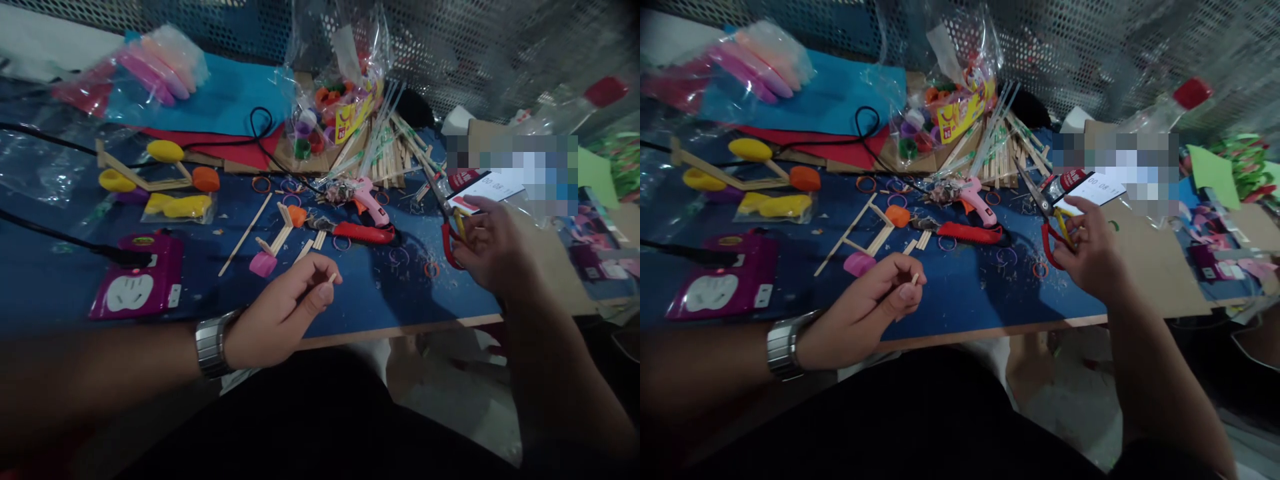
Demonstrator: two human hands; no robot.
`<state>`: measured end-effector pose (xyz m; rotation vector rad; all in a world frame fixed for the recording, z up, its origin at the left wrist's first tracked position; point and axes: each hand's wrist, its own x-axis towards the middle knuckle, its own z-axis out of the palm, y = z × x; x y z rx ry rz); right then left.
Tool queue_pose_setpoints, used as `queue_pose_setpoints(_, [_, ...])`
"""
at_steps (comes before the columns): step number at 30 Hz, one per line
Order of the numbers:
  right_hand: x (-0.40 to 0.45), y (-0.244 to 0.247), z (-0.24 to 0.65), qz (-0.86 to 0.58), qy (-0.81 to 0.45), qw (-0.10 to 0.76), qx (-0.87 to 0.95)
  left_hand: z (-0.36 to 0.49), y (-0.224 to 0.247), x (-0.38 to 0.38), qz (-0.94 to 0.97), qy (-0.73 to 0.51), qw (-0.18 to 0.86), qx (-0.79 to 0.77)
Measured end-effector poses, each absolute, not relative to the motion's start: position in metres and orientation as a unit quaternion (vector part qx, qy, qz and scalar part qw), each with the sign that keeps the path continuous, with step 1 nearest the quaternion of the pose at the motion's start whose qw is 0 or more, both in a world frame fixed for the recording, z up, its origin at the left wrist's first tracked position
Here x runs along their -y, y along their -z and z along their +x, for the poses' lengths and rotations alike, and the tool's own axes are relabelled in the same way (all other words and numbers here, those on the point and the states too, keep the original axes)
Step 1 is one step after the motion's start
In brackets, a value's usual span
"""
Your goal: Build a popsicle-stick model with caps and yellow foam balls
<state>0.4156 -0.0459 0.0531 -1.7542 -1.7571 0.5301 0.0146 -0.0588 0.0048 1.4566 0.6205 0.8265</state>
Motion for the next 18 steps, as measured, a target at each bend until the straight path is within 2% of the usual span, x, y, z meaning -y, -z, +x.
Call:
queue_pose_setpoints(3, [0.046, -0.066, 0.397, -0.605, -0.334, 0.376, 0.618, 0.017, -0.002, 0.061, 0.611, -0.358, 0.648, -0.279])
queue_pose_setpoints(6, [0.040, -0.073, 0.376, -0.535, -0.441, 0.404, 0.597, 0.018, -0.003, 0.060, 0.602, -0.357, 0.651, -0.293])
queue_pose_setpoints(11, [0.010, -0.064, 0.350, -0.356, -0.599, 0.375, 0.611, 0.020, -0.007, 0.059, 0.572, -0.357, 0.675, -0.298])
queue_pose_setpoints(18, [0.011, -0.051, 0.343, -0.318, -0.735, 0.278, 0.531, 0.017, -0.013, 0.061, 0.527, -0.350, 0.717, -0.293])
